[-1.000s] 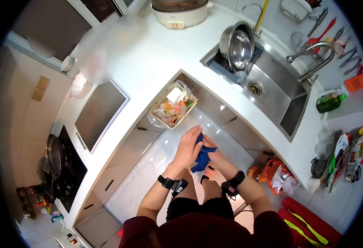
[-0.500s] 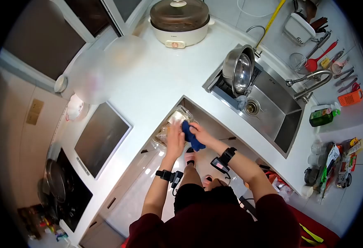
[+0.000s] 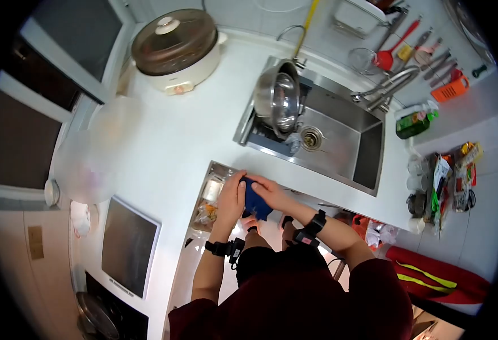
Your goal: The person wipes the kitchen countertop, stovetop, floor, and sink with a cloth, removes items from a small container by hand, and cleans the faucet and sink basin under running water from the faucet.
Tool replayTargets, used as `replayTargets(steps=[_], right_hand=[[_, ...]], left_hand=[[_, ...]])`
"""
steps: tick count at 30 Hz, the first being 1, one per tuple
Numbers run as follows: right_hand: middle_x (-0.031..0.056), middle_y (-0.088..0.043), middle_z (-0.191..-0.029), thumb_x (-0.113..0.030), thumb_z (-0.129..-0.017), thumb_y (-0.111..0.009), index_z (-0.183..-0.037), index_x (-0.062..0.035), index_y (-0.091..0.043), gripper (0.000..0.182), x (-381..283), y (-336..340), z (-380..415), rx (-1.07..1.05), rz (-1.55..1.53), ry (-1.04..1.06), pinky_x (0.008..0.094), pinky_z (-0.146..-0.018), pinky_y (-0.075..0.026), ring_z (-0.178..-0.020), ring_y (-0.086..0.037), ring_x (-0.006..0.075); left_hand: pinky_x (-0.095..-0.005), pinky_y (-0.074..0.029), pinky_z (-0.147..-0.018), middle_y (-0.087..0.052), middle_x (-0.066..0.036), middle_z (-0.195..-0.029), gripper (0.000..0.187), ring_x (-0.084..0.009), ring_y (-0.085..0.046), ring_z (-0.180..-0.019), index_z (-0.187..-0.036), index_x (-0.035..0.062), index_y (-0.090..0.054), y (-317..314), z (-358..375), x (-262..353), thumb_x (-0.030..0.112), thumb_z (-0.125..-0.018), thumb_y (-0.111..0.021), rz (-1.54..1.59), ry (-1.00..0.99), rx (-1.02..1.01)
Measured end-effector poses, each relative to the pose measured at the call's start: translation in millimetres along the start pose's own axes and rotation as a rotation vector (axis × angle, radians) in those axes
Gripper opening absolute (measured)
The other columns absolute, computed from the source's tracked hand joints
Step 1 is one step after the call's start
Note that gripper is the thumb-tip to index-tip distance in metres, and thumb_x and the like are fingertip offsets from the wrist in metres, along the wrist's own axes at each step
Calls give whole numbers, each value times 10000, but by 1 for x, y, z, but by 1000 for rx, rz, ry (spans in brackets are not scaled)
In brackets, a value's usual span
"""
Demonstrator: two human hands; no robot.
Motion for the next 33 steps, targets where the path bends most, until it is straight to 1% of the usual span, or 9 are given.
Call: replayTargets(steps=[6,9,11,12,17,20,22,28,33], right_hand=[[117,-559,-1176,-110,-876,-549,-1307,-62,-430,449,-61,195,64,710,149,332,317,-905,-426,-1047,-550,225],[190,-543,-1194,-47,-831,-525,-1295,-65,-447,470,-31,231,74,567,947,333,363,-928,-426,-1067,-550,336],[230,-534,-1182,-18,-808,-470,-1268,-64,-475,462,75,250,75,-4,1052,-373,387,-929,-422,-1057,-526,397],[207,-565,-1149,-39,-829,-428,-1219,-63,-516,400,86,250,84,-55,1095,-261,382,-913,-428,-1053,-537,376],[202,-570,-1127,-76,-865,-424,-1221,-70,-510,366,13,300,129,677,580,-181,384,-925,-412,-1111,-506,366],[191,-568,-1136,-158,-928,-388,-1231,-89,-481,324,63,288,130,206,1301,-179,393,-894,-428,-1053,-537,357],[181,-581,-1081,-145,-938,-363,-1167,-83,-509,278,80,285,143,63,1239,-171,393,-870,-433,-1032,-548,344],[112,-576,-872,-131,-952,-395,-1081,-51,-527,201,1,360,166,724,411,-75,299,-685,-451,-766,-564,192],[-12,-543,-968,-159,-969,-380,-1117,-96,-527,217,-15,328,156,425,-57,-55,219,-734,-432,-833,-507,65]], left_hand=[[-441,-354,-966,-570,-213,-1132,306,-414,-453,-1142,-1114,12,-580,-53,-24,17,206,-916,-451,-137,-88,50],[-461,-330,-983,-567,-216,-1144,306,-428,-426,-1166,-1095,24,-594,-89,-24,20,234,-903,-483,-133,-85,2],[-473,-328,-980,-566,-217,-1147,304,-434,-436,-1155,-1083,38,-602,-115,-28,20,253,-891,-507,-152,-73,-52],[-473,-328,-980,-566,-217,-1147,304,-434,-436,-1155,-1083,38,-602,-124,-32,22,253,-891,-507,-158,-86,-53],[-473,-339,-958,-594,-192,-1101,269,-401,-489,-1113,-1024,48,-618,-160,-38,38,256,-881,-526,-180,-83,-99],[-476,-338,-956,-593,-188,-1103,259,-381,-499,-1107,-1020,49,-618,-179,-46,48,247,-880,-526,-175,-82,-138],[-478,-336,-958,-590,-188,-1109,257,-372,-502,-1104,-1026,49,-616,-193,-46,56,241,-879,-528,-164,-93,-166],[-463,-346,-965,-575,-189,-1134,281,-364,-501,-1103,-1075,39,-592,-220,-53,89,224,-869,-544,-176,-151,-210],[-413,-352,-980,-514,-215,-1209,527,-374,-470,-1134,-1265,37,-442,-252,-54,126,227,-812,-634,-31,-200,-371]])
Point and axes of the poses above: each hand's wrist, its own z-axis away from the middle knuckle, its own y-axis out of the back of the hand, x = y × z, the point moved 8 cm from there along -z, towards the middle knuckle
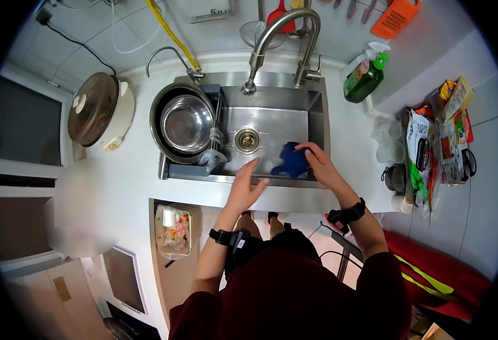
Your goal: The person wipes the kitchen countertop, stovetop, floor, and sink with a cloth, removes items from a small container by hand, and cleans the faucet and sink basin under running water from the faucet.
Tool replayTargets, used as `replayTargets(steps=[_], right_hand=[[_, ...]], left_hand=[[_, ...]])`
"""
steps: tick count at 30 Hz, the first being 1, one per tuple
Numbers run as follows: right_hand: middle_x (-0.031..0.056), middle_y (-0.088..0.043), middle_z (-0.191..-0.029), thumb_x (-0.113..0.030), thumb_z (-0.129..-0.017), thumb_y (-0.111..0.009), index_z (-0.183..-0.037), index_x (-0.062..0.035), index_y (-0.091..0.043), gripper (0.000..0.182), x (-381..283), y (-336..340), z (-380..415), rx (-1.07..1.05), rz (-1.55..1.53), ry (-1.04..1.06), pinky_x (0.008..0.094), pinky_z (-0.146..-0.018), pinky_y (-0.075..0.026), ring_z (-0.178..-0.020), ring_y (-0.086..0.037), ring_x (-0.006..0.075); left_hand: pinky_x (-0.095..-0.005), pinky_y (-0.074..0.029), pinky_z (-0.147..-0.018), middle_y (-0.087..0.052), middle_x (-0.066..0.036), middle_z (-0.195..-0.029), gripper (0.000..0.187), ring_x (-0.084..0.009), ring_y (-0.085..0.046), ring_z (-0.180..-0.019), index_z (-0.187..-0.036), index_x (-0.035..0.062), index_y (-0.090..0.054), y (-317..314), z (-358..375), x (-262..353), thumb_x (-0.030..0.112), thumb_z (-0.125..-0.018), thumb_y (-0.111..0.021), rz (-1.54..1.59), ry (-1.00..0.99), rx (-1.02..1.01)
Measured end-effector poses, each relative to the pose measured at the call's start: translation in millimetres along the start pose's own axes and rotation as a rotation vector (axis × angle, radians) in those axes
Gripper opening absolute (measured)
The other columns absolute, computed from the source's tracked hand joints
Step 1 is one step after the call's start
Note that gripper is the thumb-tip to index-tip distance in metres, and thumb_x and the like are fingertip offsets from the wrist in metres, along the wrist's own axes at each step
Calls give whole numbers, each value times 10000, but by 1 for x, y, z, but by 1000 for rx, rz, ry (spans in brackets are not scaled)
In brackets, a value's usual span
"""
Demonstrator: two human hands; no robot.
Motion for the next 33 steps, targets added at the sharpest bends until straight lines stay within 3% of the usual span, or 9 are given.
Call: replayTargets(steps=[3,6,9,11,17,19,23,28,33], right_hand=[[7,-527,-1033,-186,-972,-387,-1139,-85,-518,236,-10,-37,-5,-134,-227,77,224,-791,-431,-918,-516,83],[38,-516,-1125,-207,-950,-463,-1193,-68,-501,283,-4,-48,-16,-195,-146,94,253,-834,-436,-987,-516,118],[78,-558,-1091,-199,-917,-528,-1205,-39,-492,331,22,-20,-43,-135,-206,-2,270,-811,-454,-943,-548,141],[86,-608,-963,-228,-901,-537,-1127,-16,-529,310,70,22,-65,82,238,-173,280,-706,-480,-813,-586,151],[109,-623,-693,-181,-822,-554,-770,18,-620,216,195,24,-102,-159,471,-612,303,-548,-469,-629,-598,180],[130,-621,-682,-167,-794,-575,-750,19,-625,197,214,24,-112,-242,702,-634,326,-565,-477,-651,-613,220],[179,-635,-754,-165,-702,-666,-769,6,-649,185,249,27,-126,-316,1110,-508,403,-657,-493,-769,-636,324],[177,-642,-836,-171,-646,-718,-768,-17,-668,202,239,-2,-124,-553,1278,-459,433,-742,-490,-854,-622,341],[161,-646,-839,-192,-657,-721,-792,-22,-672,223,259,-21,-118,-820,1422,-333,433,-738,-496,-836,-621,335]], left_hand=[[-420,-378,-951,-483,-248,-1222,759,-412,-471,-1108,-1372,64,-289,-11,-10,16,207,-743,-689,-2,-129,-15],[-424,-452,-845,-551,-251,-1091,706,-420,-550,-966,-1329,38,-332,-12,-20,2,102,-690,-626,120,138,-240],[-398,-483,-790,-583,-257,-1017,566,-395,-589,-908,-1255,24,-434,39,-13,-16,137,-727,-604,-2,-49,13],[-399,-494,-754,-604,-253,-967,537,-391,-609,-863,-1229,0,-450,73,8,-54,144,-735,-604,-66,144,112],[-427,-464,-780,-605,-233,-956,539,-369,-597,-886,-1205,-24,-465,136,40,-107,190,-745,-648,-304,457,330],[-450,-395,-877,-588,-199,-1001,530,-358,-549,-958,-1189,-17,-480,124,36,-96,220,-752,-663,-652,208,426],[-425,-380,-842,-580,-149,-1022,367,-328,-528,-959,-1121,11,-546,90,31,-97,170,-797,-611,-566,130,315],[-371,-393,-652,-604,-71,-746,102,-251,-574,-702,-893,69,-622,70,7,-127,110,-814,-573,-508,136,248],[-353,-406,-572,-599,-72,-702,85,-261,-570,-621,-872,81,-630,66,-12,-130,106,-806,-583,-452,90,275]])
Point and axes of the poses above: each hand's wrist, its own z-axis away from the middle knuckle, its own y-axis out of the back of the hand, x = y × z, the point moved 8 cm from there along -z, towards the middle knuckle
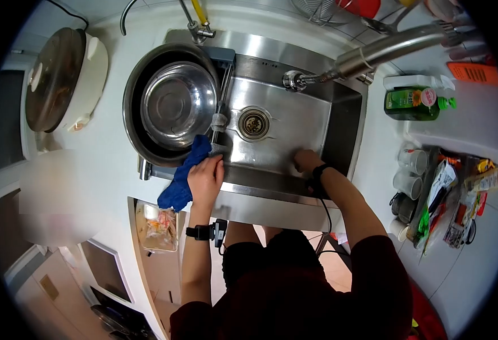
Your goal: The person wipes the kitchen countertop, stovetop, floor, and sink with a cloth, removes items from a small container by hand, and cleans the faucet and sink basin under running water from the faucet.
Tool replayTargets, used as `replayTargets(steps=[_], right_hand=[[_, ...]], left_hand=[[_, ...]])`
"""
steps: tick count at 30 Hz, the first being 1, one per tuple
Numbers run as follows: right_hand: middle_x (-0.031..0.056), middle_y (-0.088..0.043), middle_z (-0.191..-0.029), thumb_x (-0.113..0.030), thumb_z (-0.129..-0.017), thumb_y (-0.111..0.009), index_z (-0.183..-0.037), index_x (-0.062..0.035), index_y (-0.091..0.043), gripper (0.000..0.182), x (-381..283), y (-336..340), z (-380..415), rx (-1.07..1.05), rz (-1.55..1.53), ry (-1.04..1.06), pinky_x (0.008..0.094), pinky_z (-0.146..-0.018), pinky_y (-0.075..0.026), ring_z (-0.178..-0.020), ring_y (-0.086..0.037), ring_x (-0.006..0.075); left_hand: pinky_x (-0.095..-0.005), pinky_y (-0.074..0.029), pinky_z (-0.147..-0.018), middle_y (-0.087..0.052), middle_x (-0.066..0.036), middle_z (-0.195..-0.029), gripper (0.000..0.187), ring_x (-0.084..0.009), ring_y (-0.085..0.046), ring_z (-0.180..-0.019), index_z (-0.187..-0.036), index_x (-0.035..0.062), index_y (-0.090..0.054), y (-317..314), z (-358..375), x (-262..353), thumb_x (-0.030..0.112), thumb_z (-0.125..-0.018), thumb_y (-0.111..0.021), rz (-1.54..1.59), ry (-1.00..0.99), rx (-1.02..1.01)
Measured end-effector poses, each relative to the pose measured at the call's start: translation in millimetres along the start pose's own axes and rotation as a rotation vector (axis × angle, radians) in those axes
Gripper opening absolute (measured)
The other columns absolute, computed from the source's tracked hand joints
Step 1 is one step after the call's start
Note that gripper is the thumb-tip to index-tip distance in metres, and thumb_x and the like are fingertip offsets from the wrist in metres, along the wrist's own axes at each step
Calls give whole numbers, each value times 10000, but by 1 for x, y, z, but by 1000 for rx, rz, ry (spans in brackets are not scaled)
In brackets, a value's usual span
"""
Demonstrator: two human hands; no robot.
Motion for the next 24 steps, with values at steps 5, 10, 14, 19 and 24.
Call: replayTargets(steps=[5,10,14,19,24], right_hand=[[131,-641,-798,-186,-653,-683,-793,-62,-677,187,4,-19,-22,95,119,151,429,-682,-496,-788,-623,302],[107,-644,-774,-225,-672,-666,-771,-93,-662,165,10,56,-36,402,-234,67,411,-659,-490,-750,-621,285],[98,-648,-710,-237,-682,-659,-704,-83,-650,155,24,87,-60,484,-405,42,371,-597,-493,-653,-624,247],[112,-612,-619,-180,-686,-622,-747,-18,-617,173,21,53,-32,-93,-370,-68,366,-506,-487,-542,-605,245],[159,-631,-799,-208,-661,-686,-807,-17,-635,245,12,32,-23,139,-109,-45,413,-655,-509,-748,-627,301]], left_hand=[[-353,-404,-575,-581,-65,-683,62,-259,-571,-628,-828,87,-633,-4,5,-11,108,-787,-592,6,17,5],[-347,-397,-569,-580,-60,-676,37,-253,-571,-626,-792,92,-623,-8,6,-8,110,-769,-600,-26,25,21],[-349,-400,-572,-602,-55,-684,22,-246,-582,-629,-759,92,-614,-11,1,-7,112,-764,-606,-56,68,43],[-364,-425,-561,-620,-55,-650,107,-248,-593,-580,-703,113,-600,-27,-6,-12,185,-782,-596,-240,175,-17],[-372,-411,-558,-601,-49,-647,106,-243,-587,-588,-720,121,-599,-34,-6,-12,201,-789,-593,-374,211,19]])
Point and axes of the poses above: each hand's wrist, its own z-axis away from the middle knuckle, its own y-axis out of the back of the hand, x = y × z, the point moved 8 cm from there along -z, towards the middle knuckle
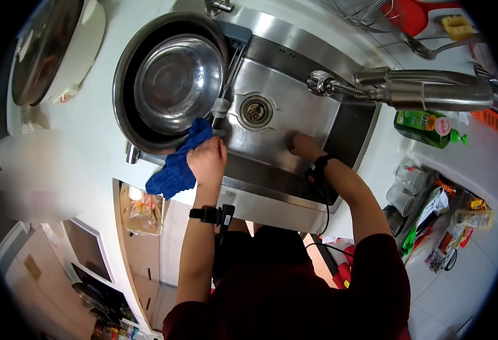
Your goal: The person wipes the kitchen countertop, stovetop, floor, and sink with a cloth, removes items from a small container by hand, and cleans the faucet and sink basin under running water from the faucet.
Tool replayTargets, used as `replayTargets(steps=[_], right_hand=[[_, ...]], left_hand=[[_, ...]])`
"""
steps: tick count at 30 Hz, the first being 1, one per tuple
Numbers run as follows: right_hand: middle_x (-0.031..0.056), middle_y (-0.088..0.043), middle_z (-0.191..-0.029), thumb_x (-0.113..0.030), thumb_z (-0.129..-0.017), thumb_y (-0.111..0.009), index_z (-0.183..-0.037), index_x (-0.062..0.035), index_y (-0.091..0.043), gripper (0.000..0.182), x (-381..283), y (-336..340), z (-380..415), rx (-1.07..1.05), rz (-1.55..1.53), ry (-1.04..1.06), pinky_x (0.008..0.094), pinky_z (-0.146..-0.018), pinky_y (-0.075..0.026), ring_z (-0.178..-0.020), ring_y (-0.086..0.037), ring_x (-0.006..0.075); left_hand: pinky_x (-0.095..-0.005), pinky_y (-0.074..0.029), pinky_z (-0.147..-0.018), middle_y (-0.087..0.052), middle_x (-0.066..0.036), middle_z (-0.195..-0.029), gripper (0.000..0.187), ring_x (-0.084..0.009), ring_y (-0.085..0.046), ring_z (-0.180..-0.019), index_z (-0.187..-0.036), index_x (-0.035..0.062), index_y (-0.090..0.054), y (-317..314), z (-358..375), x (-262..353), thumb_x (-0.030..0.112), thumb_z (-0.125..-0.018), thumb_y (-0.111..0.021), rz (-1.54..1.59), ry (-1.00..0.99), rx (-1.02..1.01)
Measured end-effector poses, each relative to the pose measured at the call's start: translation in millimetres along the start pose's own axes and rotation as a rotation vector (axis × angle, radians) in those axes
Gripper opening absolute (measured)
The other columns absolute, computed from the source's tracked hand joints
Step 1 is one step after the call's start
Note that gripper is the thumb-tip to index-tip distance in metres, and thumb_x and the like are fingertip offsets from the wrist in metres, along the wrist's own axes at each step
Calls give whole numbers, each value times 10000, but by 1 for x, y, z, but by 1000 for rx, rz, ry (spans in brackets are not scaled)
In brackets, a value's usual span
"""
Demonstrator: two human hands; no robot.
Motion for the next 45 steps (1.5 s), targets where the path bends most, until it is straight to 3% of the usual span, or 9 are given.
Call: replayTargets(steps=[7,9,13,18,21,25,29,38,45], right_hand=[[153,-631,-866,-218,-678,-665,-813,-38,-643,227,-22,7,-4,57,53,65,434,-722,-491,-832,-611,322],[137,-640,-858,-208,-692,-651,-821,-74,-651,186,-29,25,-23,80,-393,35,425,-731,-486,-832,-609,313],[126,-645,-832,-180,-712,-628,-836,-103,-659,149,-41,50,-59,248,-620,75,406,-731,-483,-829,-608,308],[93,-605,-1038,-132,-718,-611,-905,-105,-658,195,-72,64,-60,486,-228,340,373,-744,-502,-860,-608,298],[78,-557,-1119,-122,-707,-622,-1003,-112,-629,296,-84,42,-65,347,-17,339,379,-759,-508,-870,-611,293],[82,-556,-1092,-120,-705,-623,-1069,-107,-586,366,-96,43,-68,255,108,273,391,-763,-508,-869,-614,298],[72,-565,-1053,-139,-740,-586,-968,-119,-591,229,-97,58,-66,316,85,308,398,-707,-510,-848,-612,280],[84,-535,-918,-80,-737,-595,-894,-111,-512,181,-104,123,22,630,-98,438,414,-625,-475,-766,-575,326],[92,-536,-895,-8,-733,-598,-936,-98,-529,232,-199,179,140,668,-77,662,384,-572,-461,-708,-572,313]], left_hand=[[-345,-383,-553,-565,-13,-650,86,-205,-561,-581,-719,135,-586,1,-2,5,199,-775,-600,30,-41,66],[-346,-380,-550,-565,-12,-651,83,-203,-561,-580,-717,136,-583,1,-2,4,196,-772,-600,31,-34,71],[-352,-385,-558,-584,-10,-667,52,-210,-579,-605,-740,145,-596,-1,0,2,189,-764,-609,50,-21,39],[-354,-385,-548,-588,-10,-658,55,-212,-581,-602,-715,146,-593,1,0,2,180,-751,-616,73,-8,48],[-355,-387,-550,-590,-19,-659,56,-221,-581,-606,-715,141,-594,0,0,1,181,-745,-618,100,-2,64],[-341,-375,-555,-558,-14,-636,87,-202,-559,-586,-688,125,-566,4,0,2,175,-742,-612,117,-32,107],[-342,-379,-558,-555,-13,-633,88,-201,-559,-589,-684,122,-565,7,-2,2,172,-740,-611,114,-23,129],[-364,-394,-560,-583,-40,-649,72,-236,-582,-622,-697,116,-589,4,-1,-3,175,-716,-626,199,-7,183],[-370,-407,-671,-594,-101,-767,139,-256,-583,-768,-859,70,-615,36,21,-1,139,-741,-591,518,-186,107]])
Point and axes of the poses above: each hand's wrist, its own z-axis away from the middle knuckle, its own y-axis out of the back of the hand, x = y × z, the point moved 8 cm from there along -z, towards the middle knuckle
